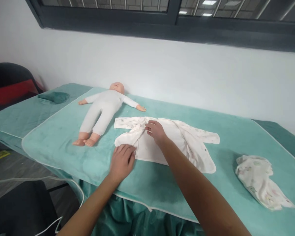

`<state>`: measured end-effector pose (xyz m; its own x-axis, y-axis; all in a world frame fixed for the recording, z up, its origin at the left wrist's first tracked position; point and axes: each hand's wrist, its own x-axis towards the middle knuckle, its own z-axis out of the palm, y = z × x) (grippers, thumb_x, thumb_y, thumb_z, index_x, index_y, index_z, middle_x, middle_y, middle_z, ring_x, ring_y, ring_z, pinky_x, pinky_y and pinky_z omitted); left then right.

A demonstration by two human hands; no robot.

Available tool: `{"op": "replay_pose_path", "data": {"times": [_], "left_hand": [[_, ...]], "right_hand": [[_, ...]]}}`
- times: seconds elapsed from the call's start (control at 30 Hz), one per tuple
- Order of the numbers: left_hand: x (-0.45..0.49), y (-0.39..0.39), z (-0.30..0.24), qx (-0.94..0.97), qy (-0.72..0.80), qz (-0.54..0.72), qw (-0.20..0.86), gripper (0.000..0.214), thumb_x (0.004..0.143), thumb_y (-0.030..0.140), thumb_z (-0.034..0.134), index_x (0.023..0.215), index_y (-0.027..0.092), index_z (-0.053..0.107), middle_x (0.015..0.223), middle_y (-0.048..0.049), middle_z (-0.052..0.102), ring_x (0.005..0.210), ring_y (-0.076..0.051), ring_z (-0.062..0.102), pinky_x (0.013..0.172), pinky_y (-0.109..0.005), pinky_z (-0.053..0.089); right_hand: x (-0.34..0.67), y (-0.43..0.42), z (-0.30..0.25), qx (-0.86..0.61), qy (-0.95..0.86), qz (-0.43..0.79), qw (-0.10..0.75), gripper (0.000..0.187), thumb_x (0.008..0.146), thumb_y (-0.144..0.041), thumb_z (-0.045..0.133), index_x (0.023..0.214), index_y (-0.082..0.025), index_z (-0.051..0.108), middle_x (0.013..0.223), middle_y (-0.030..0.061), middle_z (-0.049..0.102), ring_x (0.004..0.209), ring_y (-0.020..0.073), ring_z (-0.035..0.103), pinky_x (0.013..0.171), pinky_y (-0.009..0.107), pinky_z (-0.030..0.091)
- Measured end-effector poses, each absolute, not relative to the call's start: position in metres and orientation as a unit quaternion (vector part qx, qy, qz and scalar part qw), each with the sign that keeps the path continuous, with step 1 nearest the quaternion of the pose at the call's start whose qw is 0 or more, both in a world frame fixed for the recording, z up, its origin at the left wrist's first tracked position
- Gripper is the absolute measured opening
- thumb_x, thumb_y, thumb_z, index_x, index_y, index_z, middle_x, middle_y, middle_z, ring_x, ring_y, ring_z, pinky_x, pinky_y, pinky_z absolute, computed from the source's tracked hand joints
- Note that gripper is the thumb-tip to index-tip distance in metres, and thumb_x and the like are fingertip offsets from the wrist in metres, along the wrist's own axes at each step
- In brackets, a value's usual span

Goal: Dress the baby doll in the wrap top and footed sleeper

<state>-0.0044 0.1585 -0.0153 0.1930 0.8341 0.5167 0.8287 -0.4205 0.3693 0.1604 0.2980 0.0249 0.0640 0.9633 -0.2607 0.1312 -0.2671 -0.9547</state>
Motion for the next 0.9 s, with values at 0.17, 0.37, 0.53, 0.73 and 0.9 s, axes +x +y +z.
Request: {"op": "replay_pose_path", "data": {"times": [0.17,0.37,0.53,0.73,0.9], "left_hand": [[-0.005,0.160,-0.019,0.754,0.543,0.369,0.001,0.021,0.089,0.013,0.051,0.106,0.018,0.063,0.109,-0.0076,0.068,0.101,-0.023,0.059,0.086,-0.039,0.043],[-0.004,0.162,-0.023,0.732,0.564,0.382,-0.008,0.019,0.087,0.012,0.052,0.102,0.017,0.063,0.102,-0.0086,0.069,0.097,-0.024,0.059,0.084,-0.039,0.044],[-0.004,0.161,-0.021,0.744,0.549,0.381,-0.003,0.016,0.086,0.010,0.053,0.096,0.018,0.063,0.095,-0.0056,0.071,0.093,-0.024,0.060,0.082,-0.039,0.043],[-0.005,0.161,-0.020,0.745,0.549,0.379,-0.004,0.017,0.086,0.010,0.052,0.096,0.018,0.064,0.096,-0.0063,0.072,0.093,-0.025,0.060,0.082,-0.041,0.043],[-0.003,0.159,-0.022,0.736,0.552,0.391,0.024,0.020,0.087,0.009,0.049,0.098,0.016,0.065,0.099,-0.0072,0.072,0.095,-0.026,0.061,0.084,-0.042,0.045]], "right_hand": [[0.165,0.293,0.017,-0.646,-0.461,0.476,0.379,0.025,0.076,-0.026,0.073,0.094,-0.019,0.056,0.087,0.0059,0.070,0.059,0.0113,0.064,0.048,0.020,0.048],[0.174,0.288,0.023,-0.599,-0.475,0.526,0.373,0.031,0.081,-0.032,0.069,0.106,-0.018,0.055,0.098,0.0122,0.075,0.077,0.0184,0.072,0.055,0.024,0.054],[0.165,0.294,0.027,-0.535,-0.508,0.544,0.400,0.026,0.084,-0.032,0.062,0.107,-0.022,0.055,0.118,0.0090,0.071,0.100,0.0171,0.070,0.075,0.027,0.057],[0.144,0.314,0.021,-0.541,-0.582,0.461,0.396,0.037,0.074,-0.024,0.064,0.110,-0.024,0.059,0.131,0.0076,0.062,0.094,0.0183,0.067,0.084,0.036,0.053],[0.133,0.328,0.022,-0.552,-0.645,0.373,0.374,0.033,0.073,-0.024,0.064,0.105,-0.023,0.063,0.122,0.0063,0.065,0.090,0.0197,0.062,0.095,0.042,0.047]]}}
